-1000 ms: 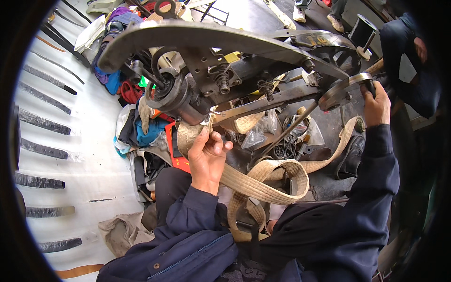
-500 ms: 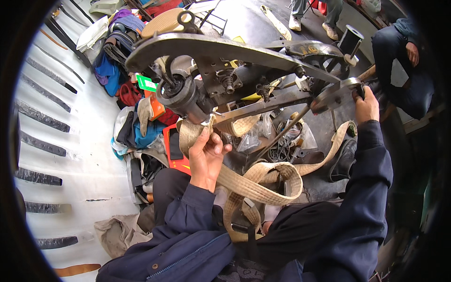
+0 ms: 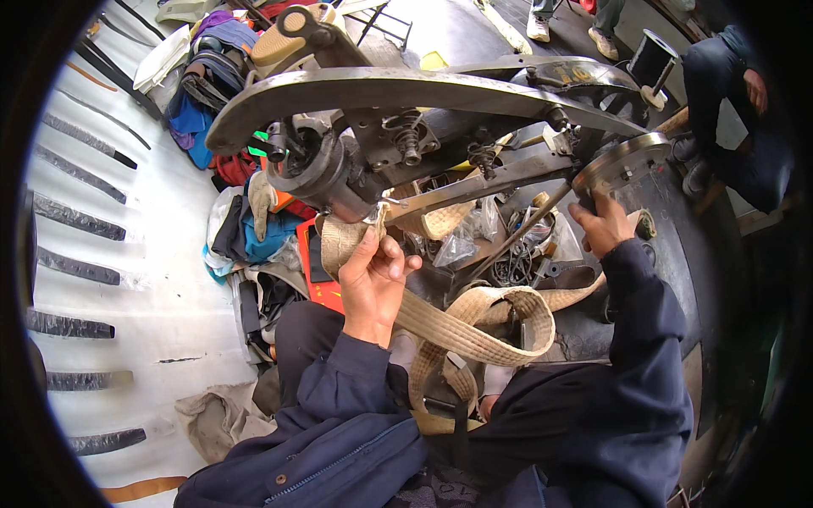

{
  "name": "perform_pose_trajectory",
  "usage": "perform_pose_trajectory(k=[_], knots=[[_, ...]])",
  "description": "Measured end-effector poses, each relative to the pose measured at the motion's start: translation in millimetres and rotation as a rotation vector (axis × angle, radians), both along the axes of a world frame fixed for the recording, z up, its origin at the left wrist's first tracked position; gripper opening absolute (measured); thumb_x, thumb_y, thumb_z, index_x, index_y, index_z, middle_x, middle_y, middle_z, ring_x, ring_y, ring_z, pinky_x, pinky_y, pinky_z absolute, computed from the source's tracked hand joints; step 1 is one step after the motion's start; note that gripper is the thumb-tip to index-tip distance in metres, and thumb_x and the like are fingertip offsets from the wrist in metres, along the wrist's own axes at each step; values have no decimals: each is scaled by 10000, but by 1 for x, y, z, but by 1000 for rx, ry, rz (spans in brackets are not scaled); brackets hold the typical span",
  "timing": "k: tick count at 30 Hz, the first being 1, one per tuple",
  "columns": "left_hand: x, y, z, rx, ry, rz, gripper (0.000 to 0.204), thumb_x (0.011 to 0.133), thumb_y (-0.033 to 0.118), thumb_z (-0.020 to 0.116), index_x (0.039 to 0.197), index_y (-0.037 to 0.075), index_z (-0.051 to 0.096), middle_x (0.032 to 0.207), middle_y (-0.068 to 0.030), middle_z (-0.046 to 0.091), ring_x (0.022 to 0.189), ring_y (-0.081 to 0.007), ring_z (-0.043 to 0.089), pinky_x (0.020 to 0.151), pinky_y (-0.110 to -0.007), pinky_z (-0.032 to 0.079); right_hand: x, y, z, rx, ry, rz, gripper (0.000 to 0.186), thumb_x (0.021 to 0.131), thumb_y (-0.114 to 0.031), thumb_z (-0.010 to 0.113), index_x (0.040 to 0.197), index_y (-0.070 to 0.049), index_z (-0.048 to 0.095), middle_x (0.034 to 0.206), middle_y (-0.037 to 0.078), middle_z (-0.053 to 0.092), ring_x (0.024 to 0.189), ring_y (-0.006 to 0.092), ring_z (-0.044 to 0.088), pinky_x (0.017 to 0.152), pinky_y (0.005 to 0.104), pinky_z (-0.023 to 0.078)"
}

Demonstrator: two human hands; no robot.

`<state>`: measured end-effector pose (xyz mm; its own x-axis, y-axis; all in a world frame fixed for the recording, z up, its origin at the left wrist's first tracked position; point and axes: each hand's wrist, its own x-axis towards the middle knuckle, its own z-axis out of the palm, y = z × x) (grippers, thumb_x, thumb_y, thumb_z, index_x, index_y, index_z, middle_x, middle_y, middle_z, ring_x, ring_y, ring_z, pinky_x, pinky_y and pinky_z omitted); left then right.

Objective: The person operates a manual sewing machine to stitch a beige woven strap. They guide the strap under the presser foot, turn the handwheel to advance the needle, and repeatedly adjust the fabric to maintain alignment. The person also uses a white cloth to wipe the machine's needle area during operation.

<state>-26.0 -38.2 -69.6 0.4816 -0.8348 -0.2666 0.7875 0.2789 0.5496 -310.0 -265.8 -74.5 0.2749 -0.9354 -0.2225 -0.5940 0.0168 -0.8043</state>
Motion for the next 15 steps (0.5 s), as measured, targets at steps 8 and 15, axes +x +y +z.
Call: perform_pose_trajectory(k=[8, 15], knots=[[5, 0, -3, 7, -52, -14, 222, 1009, 288, 557, 985, 80, 630, 741, -14, 599, 583, -120, 501, 751, -418, 466, -55, -75, 52, -565, 214, -212, 193, 908, -176, 644, 1017, -22, 606, 830, 171, 645, 743, 263, 586, 717, 353, 468], [-6, -2, -8, -30, 12, 51, 249, 997, 301, 549, 953, 81, 657, 775, -28, 628, 620, -148, 516, 744, -420, 463, -101, -122, -41, -550, 461, -230, 318, 898, -333, 658, 1109, -105, 589, 1033, 239, 666, 1016, 463, 605, 817, 487, 485]])
